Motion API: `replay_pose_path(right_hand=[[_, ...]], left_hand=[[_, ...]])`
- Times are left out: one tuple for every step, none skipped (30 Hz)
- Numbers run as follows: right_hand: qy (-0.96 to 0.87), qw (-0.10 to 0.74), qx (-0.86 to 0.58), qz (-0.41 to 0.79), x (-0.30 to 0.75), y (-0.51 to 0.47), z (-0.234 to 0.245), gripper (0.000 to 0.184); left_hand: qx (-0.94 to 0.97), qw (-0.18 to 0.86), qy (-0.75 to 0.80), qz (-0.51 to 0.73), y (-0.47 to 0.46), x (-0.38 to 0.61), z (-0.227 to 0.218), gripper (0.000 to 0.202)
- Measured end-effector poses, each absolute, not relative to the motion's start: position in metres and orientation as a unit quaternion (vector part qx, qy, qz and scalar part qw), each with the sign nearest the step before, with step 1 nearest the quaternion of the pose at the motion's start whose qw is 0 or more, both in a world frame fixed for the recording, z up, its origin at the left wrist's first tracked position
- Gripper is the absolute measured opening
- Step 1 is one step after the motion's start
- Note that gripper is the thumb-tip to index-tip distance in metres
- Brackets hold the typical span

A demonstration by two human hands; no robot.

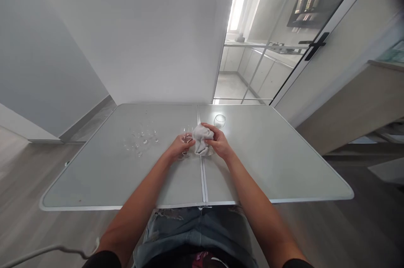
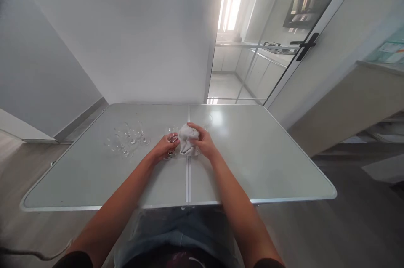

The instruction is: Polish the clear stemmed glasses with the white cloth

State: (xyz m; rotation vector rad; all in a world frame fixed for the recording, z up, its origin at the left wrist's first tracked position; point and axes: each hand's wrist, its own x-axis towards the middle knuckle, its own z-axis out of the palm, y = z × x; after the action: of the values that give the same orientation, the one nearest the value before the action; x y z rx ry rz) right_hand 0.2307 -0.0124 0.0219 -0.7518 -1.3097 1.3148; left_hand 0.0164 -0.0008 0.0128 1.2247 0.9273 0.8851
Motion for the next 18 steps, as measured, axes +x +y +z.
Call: replay_pose_path(right_hand=[[-0.548, 0.542, -0.325, 0.549, 0.230, -0.012, 0.022, 0.067], [-0.541, 0.544, -0.333, 0.549, 0.229, -0.011, 0.021, 0.073], [-0.529, 0.545, -0.339, 0.555, 0.228, -0.011, 0.020, 0.079], [-0.512, 0.546, -0.344, 0.566, 0.227, -0.011, 0.018, 0.085], [-0.493, 0.544, -0.347, 0.584, 0.226, -0.011, 0.016, 0.086], [-0.473, 0.534, -0.350, 0.607, 0.225, -0.011, 0.014, 0.083], [-0.458, 0.511, -0.352, 0.636, 0.225, -0.011, 0.011, 0.075], [-0.449, 0.478, -0.351, 0.668, 0.224, -0.012, 0.008, 0.066], [-0.445, 0.443, -0.347, 0.696, 0.223, -0.013, 0.006, 0.057], [-0.444, 0.416, -0.338, 0.718, 0.223, -0.014, 0.003, 0.051], [-0.443, 0.404, -0.325, 0.732, 0.222, -0.015, 0.002, 0.047], [-0.441, 0.410, -0.310, 0.735, 0.222, -0.016, 0.001, 0.043], [-0.437, 0.433, -0.297, 0.730, 0.222, -0.016, 0.001, 0.041], [-0.432, 0.463, -0.285, 0.719, 0.222, -0.016, 0.001, 0.038], [-0.427, 0.490, -0.277, 0.708, 0.222, -0.015, 0.002, 0.036], [-0.424, 0.506, -0.274, 0.699, 0.223, -0.015, 0.003, 0.033], [-0.423, 0.515, -0.276, 0.692, 0.224, -0.014, 0.004, 0.031], [-0.423, 0.520, -0.284, 0.686, 0.224, -0.013, 0.006, 0.030]], left_hand=[[0.534, 0.625, 0.408, 0.396, -0.002, 0.016, 0.010, 0.060], [0.532, 0.618, 0.408, 0.409, -0.004, 0.016, 0.008, 0.058], [0.527, 0.617, 0.403, 0.423, -0.005, 0.016, 0.007, 0.055], [0.519, 0.623, 0.392, 0.435, -0.005, 0.016, 0.007, 0.052], [0.508, 0.635, 0.376, 0.443, -0.006, 0.016, 0.007, 0.049], [0.498, 0.651, 0.359, 0.447, -0.007, 0.016, 0.007, 0.046], [0.487, 0.667, 0.343, 0.446, -0.008, 0.015, 0.007, 0.045], [0.478, 0.681, 0.330, 0.445, -0.008, 0.015, 0.007, 0.044], [0.471, 0.692, 0.321, 0.444, -0.009, 0.014, 0.006, 0.045], [0.463, 0.698, 0.315, 0.446, -0.010, 0.013, 0.006, 0.046], [0.455, 0.702, 0.312, 0.451, -0.010, 0.013, 0.005, 0.048], [0.445, 0.704, 0.312, 0.456, -0.010, 0.012, 0.004, 0.049], [0.437, 0.708, 0.311, 0.460, -0.010, 0.011, 0.004, 0.051], [0.432, 0.712, 0.310, 0.460, -0.010, 0.011, 0.004, 0.053], [0.430, 0.716, 0.308, 0.457, -0.009, 0.011, 0.004, 0.053], [0.432, 0.718, 0.306, 0.452, -0.009, 0.011, 0.003, 0.054], [0.438, 0.717, 0.305, 0.448, -0.008, 0.012, 0.003, 0.053], [0.448, 0.710, 0.308, 0.447, -0.007, 0.014, 0.003, 0.053]])
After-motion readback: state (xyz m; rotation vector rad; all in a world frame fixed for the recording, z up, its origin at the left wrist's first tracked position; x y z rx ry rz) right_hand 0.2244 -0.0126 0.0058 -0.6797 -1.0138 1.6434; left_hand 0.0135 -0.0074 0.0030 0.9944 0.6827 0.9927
